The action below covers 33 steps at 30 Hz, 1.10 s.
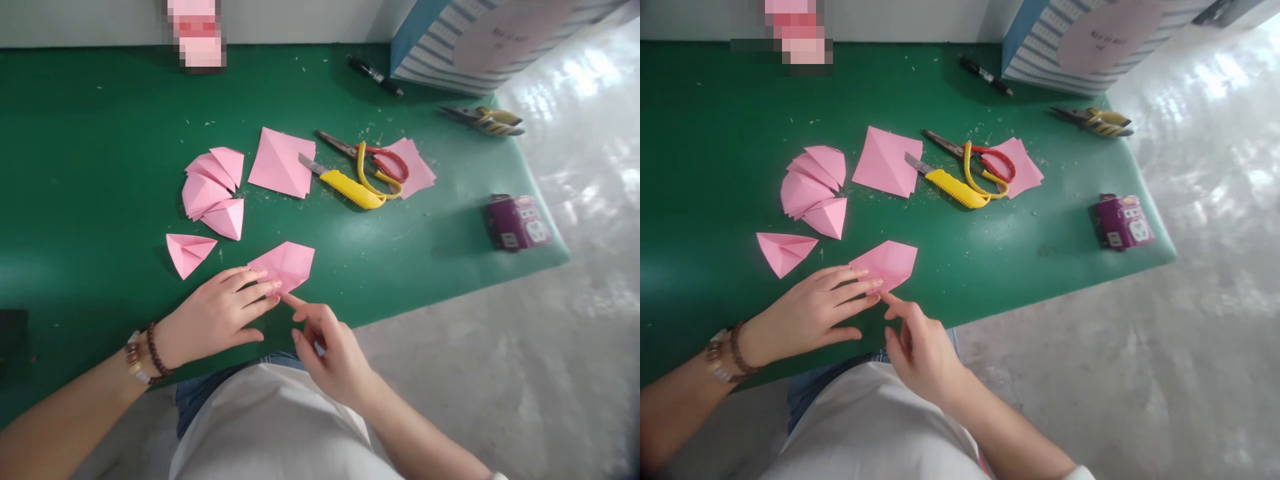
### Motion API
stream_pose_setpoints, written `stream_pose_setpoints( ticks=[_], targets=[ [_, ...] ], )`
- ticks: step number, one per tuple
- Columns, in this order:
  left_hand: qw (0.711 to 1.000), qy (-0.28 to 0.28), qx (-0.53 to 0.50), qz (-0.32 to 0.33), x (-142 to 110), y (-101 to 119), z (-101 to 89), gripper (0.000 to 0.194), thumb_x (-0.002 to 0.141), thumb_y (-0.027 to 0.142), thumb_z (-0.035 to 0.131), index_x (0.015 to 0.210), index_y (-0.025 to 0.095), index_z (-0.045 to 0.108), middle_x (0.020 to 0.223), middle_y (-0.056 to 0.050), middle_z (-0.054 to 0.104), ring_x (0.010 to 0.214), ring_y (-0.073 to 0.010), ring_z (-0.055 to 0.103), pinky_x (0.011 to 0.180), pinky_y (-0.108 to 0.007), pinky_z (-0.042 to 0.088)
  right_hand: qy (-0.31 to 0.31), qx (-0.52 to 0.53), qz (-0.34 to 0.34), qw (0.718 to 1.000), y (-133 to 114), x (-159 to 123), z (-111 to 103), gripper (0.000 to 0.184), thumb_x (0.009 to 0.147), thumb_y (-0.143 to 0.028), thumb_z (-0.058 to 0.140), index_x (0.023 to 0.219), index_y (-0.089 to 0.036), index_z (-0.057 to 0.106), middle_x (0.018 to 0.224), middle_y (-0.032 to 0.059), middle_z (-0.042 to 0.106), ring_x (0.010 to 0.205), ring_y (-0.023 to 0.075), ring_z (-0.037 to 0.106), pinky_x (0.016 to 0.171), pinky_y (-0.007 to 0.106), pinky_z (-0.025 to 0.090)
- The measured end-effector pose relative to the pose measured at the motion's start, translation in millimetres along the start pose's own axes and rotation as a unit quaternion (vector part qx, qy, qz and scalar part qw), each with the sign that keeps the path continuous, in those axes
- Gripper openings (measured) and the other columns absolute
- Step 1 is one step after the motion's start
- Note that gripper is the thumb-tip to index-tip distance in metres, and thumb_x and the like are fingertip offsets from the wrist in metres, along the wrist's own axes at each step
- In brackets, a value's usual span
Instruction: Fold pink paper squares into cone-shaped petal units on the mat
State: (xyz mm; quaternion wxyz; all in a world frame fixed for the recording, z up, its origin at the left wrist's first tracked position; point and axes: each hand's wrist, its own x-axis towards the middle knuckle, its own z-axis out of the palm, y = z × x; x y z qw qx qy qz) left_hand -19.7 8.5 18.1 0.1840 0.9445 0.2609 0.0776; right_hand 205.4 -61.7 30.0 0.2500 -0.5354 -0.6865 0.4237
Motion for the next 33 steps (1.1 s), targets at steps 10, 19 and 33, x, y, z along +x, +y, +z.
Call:
stream_pose_setpoints(
  ticks=[10,19,33],
  targets=[
    [1.0,-0.001,-0.001,0.0,0.2,0.0,-0.6,0.048,0.09,0.04,0.063,0.132,0.018,0.056,0.143,-0.007,0.054,0.128,-0.0286,0.049,0.108,-0.049,0.044,-0.031,0.001,0.035,0.999,0.5,2.2,0.3,0.018,0.088,-0.015,0.045,0.102,-0.024,0.039,0.126,0.0127,0.067,0.041,0.0057,0.045,0.043,0.023,0.04],
    [1.0,0.006,-0.01,-0.004,-1.3,-0.3,1.1,0.05,0.086,0.035,0.069,0.132,0.02,0.056,0.142,-0.007,0.055,0.129,-0.0284,0.049,0.111,-0.049,0.042,0.084,-0.038,0.103,0.99,15.7,9.5,-18.3,0.014,0.09,-0.019,0.046,0.1,-0.025,0.039,0.12,0.0113,0.071,0.038,0.0074,0.041,0.038,0.023,0.039],
    [0.999,0.016,-0.037,-0.016,-3.2,-2.7,0.1,0.079,0.087,0.047,0.064,0.151,0.018,0.028,0.141,-0.013,0.053,0.128,-0.0293,0.049,0.107,-0.047,0.044,0.118,-0.322,-0.113,0.932,32.6,47.3,-9.4,0.021,0.098,-0.024,0.049,0.087,-0.02,0.066,0.073,0.002,0.06,0.062,0.0139,0.056,0.056,0.026,0.041]
  ],
)
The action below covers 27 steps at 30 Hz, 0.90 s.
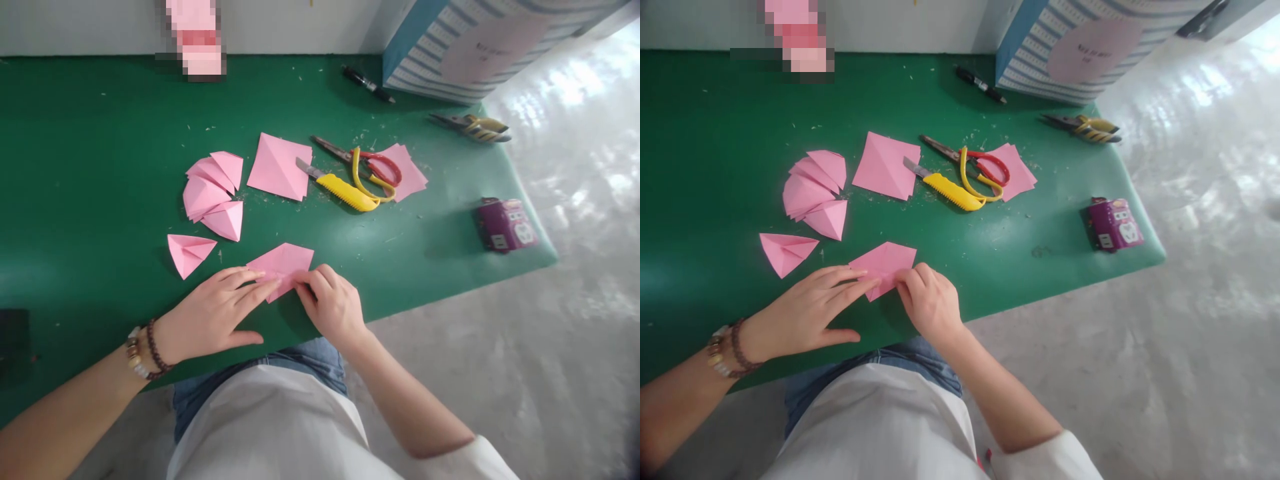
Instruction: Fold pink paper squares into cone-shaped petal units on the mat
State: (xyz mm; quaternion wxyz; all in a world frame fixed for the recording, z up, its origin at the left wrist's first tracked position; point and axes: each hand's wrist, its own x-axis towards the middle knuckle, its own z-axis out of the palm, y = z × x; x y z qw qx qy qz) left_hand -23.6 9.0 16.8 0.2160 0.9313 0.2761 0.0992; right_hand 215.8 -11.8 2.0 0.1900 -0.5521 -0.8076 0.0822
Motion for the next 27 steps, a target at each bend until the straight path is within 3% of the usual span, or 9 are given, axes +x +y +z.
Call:
stream_pose_setpoints(
  ticks=[6,13,17,19,22,27],
  targets=[
    [1.0,-0.012,-0.007,-0.02,0.2,0.8,2.0,0.077,0.086,0.047,0.065,0.148,0.014,0.033,0.14,-0.014,0.054,0.129,-0.0306,0.048,0.109,-0.049,0.043,-0.04,0.023,-0.057,0.997,-18.0,-6.1,4.8,0.025,0.099,-0.021,0.045,0.084,-0.019,0.064,0.071,0.0014,0.062,0.06,0.0125,0.053,0.058,0.026,0.038],
    [1.0,-0.009,-0.012,-0.011,0.1,0.1,1.8,0.075,0.087,0.047,0.063,0.148,0.015,0.032,0.139,-0.014,0.054,0.129,-0.0302,0.048,0.108,-0.049,0.044,-0.035,0.025,-0.081,0.996,-29.2,-6.9,8.8,0.028,0.1,-0.02,0.044,0.081,-0.018,0.064,0.068,0.0005,0.062,0.055,0.0116,0.051,0.055,0.027,0.037],
    [1.0,-0.019,0.0,-0.009,-0.2,0.2,2.2,0.076,0.087,0.046,0.064,0.148,0.014,0.032,0.141,-0.014,0.053,0.13,-0.0298,0.047,0.109,-0.049,0.043,-0.034,0.089,-0.094,0.991,-25.7,-4.2,4.1,0.025,0.099,-0.025,0.05,0.081,-0.018,0.065,0.074,0.0007,0.067,0.061,0.0107,0.058,0.06,0.025,0.042],
    [1.0,-0.016,0.006,-0.009,-0.8,0.3,3.0,0.077,0.086,0.047,0.065,0.147,0.012,0.034,0.141,-0.014,0.053,0.129,-0.0301,0.047,0.109,-0.049,0.042,-0.009,0.114,-0.067,0.991,-20.3,-2.0,0.5,0.02,0.098,-0.027,0.054,0.084,-0.019,0.067,0.076,0.0001,0.068,0.062,0.0099,0.059,0.061,0.023,0.044],
    [1.0,-0.007,0.012,-0.006,-1.4,0.2,4.1,0.077,0.085,0.048,0.066,0.145,0.011,0.036,0.14,-0.015,0.054,0.127,-0.0306,0.049,0.108,-0.05,0.042,0.031,0.074,-0.025,0.996,-12.5,0.5,-2.6,0.017,0.096,-0.026,0.057,0.085,-0.02,0.069,0.068,-0.0002,0.064,0.058,0.0106,0.056,0.056,0.024,0.041],
    [0.999,-0.001,0.039,0.023,0.4,-1.0,3.0,0.067,0.09,0.047,0.06,0.144,0.013,0.04,0.142,-0.013,0.053,0.129,-0.03,0.048,0.109,-0.048,0.041,-0.006,0.112,-0.082,0.99,-4.8,5.3,-5.3,0.012,0.095,-0.022,0.057,0.088,-0.02,0.067,0.077,0.0021,0.067,0.068,0.0133,0.061,0.063,0.025,0.05]
  ],
)
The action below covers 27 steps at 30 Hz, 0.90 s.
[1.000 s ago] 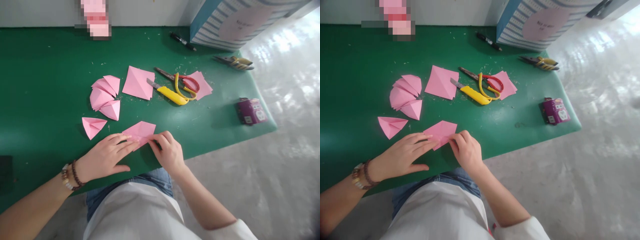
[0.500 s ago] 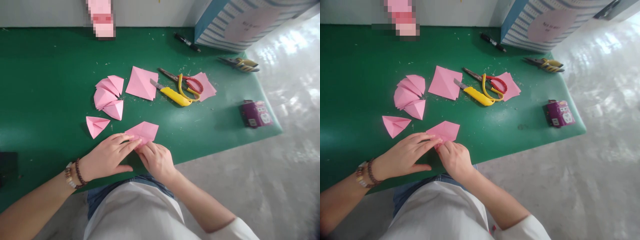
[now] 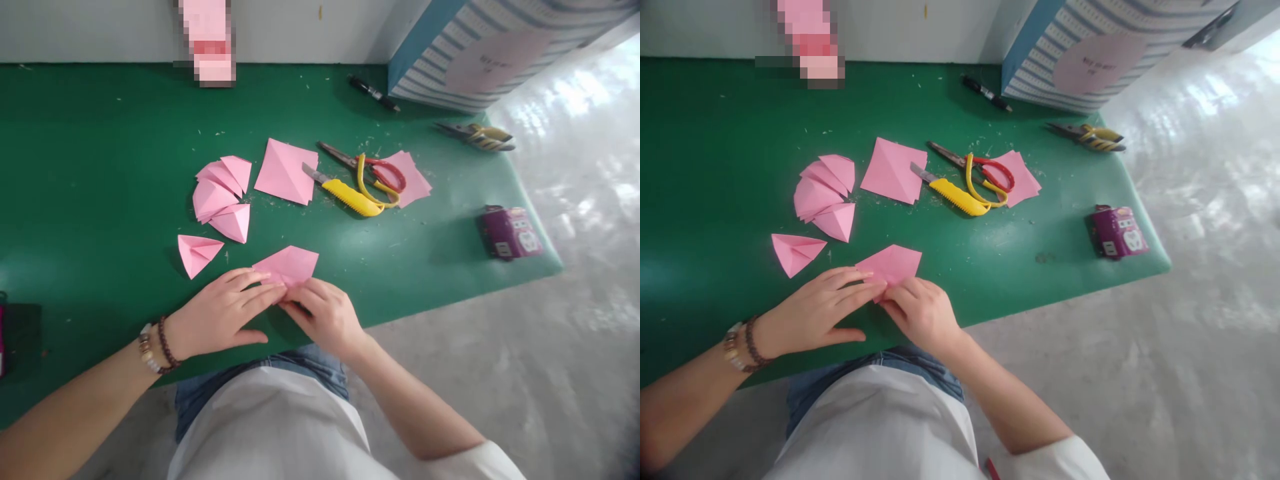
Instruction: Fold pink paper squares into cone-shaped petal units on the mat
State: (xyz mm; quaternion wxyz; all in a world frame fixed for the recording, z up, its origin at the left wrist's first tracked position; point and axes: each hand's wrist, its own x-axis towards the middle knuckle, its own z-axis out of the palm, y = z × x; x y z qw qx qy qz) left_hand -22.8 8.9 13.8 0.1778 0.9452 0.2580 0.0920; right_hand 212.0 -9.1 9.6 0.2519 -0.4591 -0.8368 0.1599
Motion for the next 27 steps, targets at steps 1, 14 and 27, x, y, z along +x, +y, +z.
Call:
stream_pose_setpoints(
  ticks=[1,14,27],
  targets=[
    [1.0,-0.003,0.008,0.011,0.5,-0.3,-0.3,0.065,0.09,0.046,0.06,0.144,0.014,0.04,0.143,-0.012,0.052,0.129,-0.0298,0.048,0.109,-0.048,0.041,0.018,0.008,0.0,1.0,3.9,1.9,-2.8,0.009,0.094,-0.019,0.057,0.093,-0.019,0.066,0.084,0.0041,0.068,0.075,0.0147,0.063,0.068,0.026,0.052],
    [0.996,0.054,0.061,0.034,2.6,-3.6,-1.8,0.036,0.091,0.043,0.06,0.113,0.015,0.066,0.121,-0.01,0.067,0.123,-0.0291,0.056,0.113,-0.052,0.037,-0.006,-0.027,-0.127,0.992,45.2,1.9,-26.0,0.019,0.09,-0.009,0.057,0.096,-0.022,0.069,0.123,0.0118,0.063,0.111,0.0251,0.058,0.085,0.042,0.055],
    [0.993,0.058,0.1,0.014,1.7,3.2,2.0,0.041,0.094,0.037,0.056,0.118,0.004,0.062,0.127,-0.015,0.064,0.122,-0.0296,0.056,0.108,-0.045,0.045,-0.044,-0.015,-0.173,0.984,27.7,-2.6,-22.9,0.014,0.093,-0.012,0.059,0.1,-0.02,0.069,0.096,0.0015,0.076,0.104,0.0205,0.061,0.084,0.036,0.05]
  ],
)
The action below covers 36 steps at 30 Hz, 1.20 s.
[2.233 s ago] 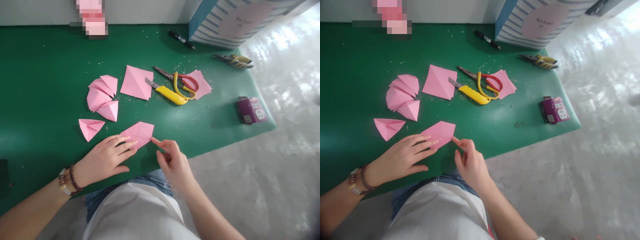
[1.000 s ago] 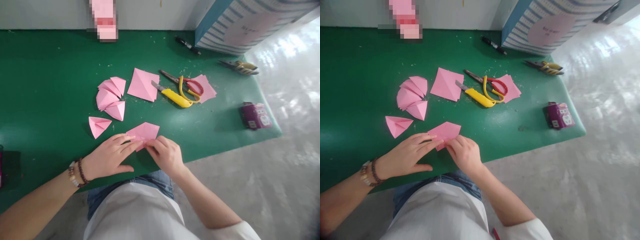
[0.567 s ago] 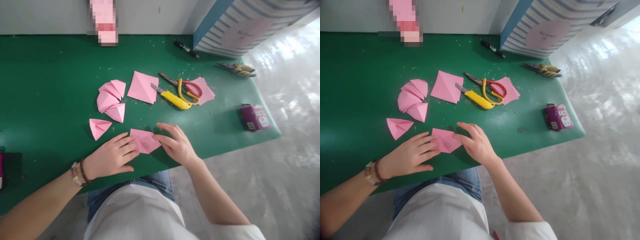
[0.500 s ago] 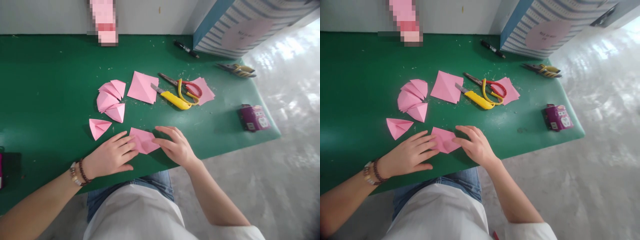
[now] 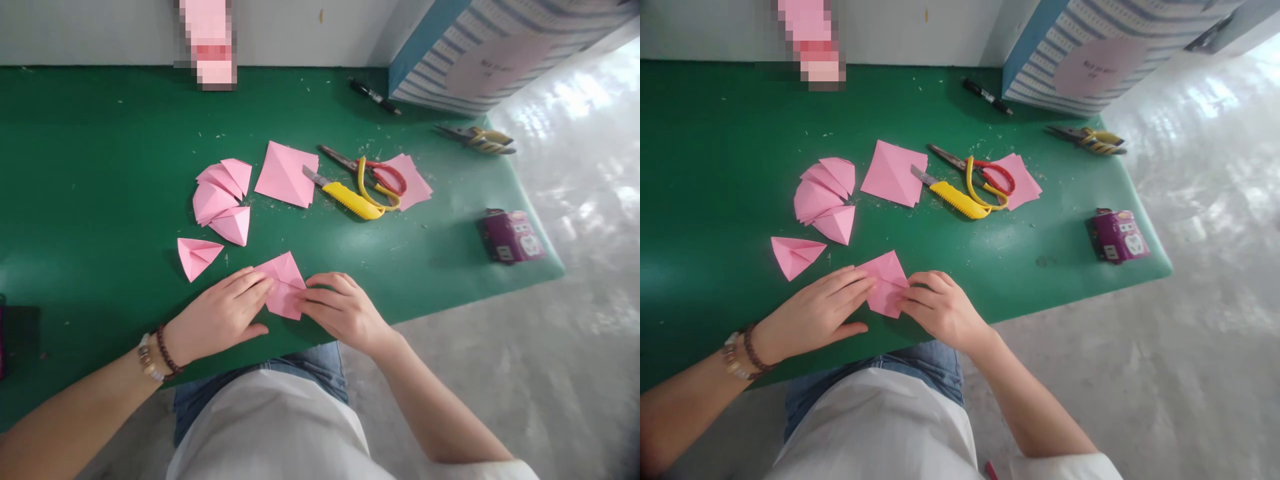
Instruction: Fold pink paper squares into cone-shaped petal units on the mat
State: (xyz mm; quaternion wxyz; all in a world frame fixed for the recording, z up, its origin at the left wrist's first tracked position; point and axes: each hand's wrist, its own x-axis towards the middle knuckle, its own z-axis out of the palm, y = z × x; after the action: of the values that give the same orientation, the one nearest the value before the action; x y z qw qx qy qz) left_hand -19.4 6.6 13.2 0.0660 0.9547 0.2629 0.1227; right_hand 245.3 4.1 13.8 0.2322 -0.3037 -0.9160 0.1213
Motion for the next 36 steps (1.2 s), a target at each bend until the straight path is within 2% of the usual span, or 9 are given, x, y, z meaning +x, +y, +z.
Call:
stream_pose_setpoints(
  ticks=[5,9,15,21,36],
  targets=[
    [1.0,0.008,-0.018,0.014,-0.9,-1.8,-3.4,0.032,0.092,0.036,0.059,0.113,0.012,0.065,0.123,-0.014,0.065,0.12,-0.0301,0.057,0.106,-0.049,0.046,0.037,0.035,0.053,0.997,1.6,8.2,6.2,0.008,0.092,-0.017,0.062,0.097,-0.019,0.067,0.086,0.0038,0.074,0.092,0.0192,0.064,0.078,0.034,0.052],
    [1.0,0.011,-0.024,0.017,-1.9,-1.9,-4.1,0.031,0.092,0.037,0.06,0.11,0.013,0.066,0.125,-0.012,0.065,0.12,-0.0301,0.057,0.107,-0.049,0.046,0.032,0.054,0.096,0.993,0.5,16.1,11.5,0.009,0.093,-0.016,0.059,0.089,-0.019,0.067,0.08,0.0034,0.072,0.087,0.0195,0.062,0.077,0.035,0.052],
    [0.999,0.016,-0.027,0.021,-2.3,-1.9,-3.8,0.039,0.092,0.037,0.06,0.118,0.008,0.063,0.12,-0.012,0.067,0.115,-0.0299,0.06,0.104,-0.046,0.048,0.027,0.063,0.098,0.993,1.0,19.7,13.1,0.011,0.093,-0.016,0.06,0.094,-0.019,0.07,0.092,0.0048,0.075,0.084,0.0189,0.059,0.077,0.035,0.053],
    [0.998,-0.038,-0.032,0.026,-0.7,-2.6,-6.2,0.054,0.088,0.041,0.064,0.136,0.018,0.052,0.121,-0.01,0.065,0.113,-0.0303,0.058,0.103,-0.052,0.047,0.024,0.056,0.107,0.992,1.4,19.0,13.6,0.012,0.092,-0.018,0.061,0.095,-0.018,0.073,0.09,0.0063,0.074,0.085,0.0201,0.059,0.075,0.036,0.053],
    [0.998,-0.046,-0.042,0.01,-0.8,-0.8,-4.1,0.047,0.09,0.042,0.062,0.128,0.016,0.059,0.121,-0.01,0.064,0.115,-0.0311,0.055,0.104,-0.053,0.045,0.037,0.051,0.109,0.992,4.2,17.5,18.2,0.013,0.092,-0.018,0.061,0.095,-0.019,0.074,0.086,0.0065,0.071,0.085,0.0206,0.058,0.074,0.037,0.052]
  ],
)
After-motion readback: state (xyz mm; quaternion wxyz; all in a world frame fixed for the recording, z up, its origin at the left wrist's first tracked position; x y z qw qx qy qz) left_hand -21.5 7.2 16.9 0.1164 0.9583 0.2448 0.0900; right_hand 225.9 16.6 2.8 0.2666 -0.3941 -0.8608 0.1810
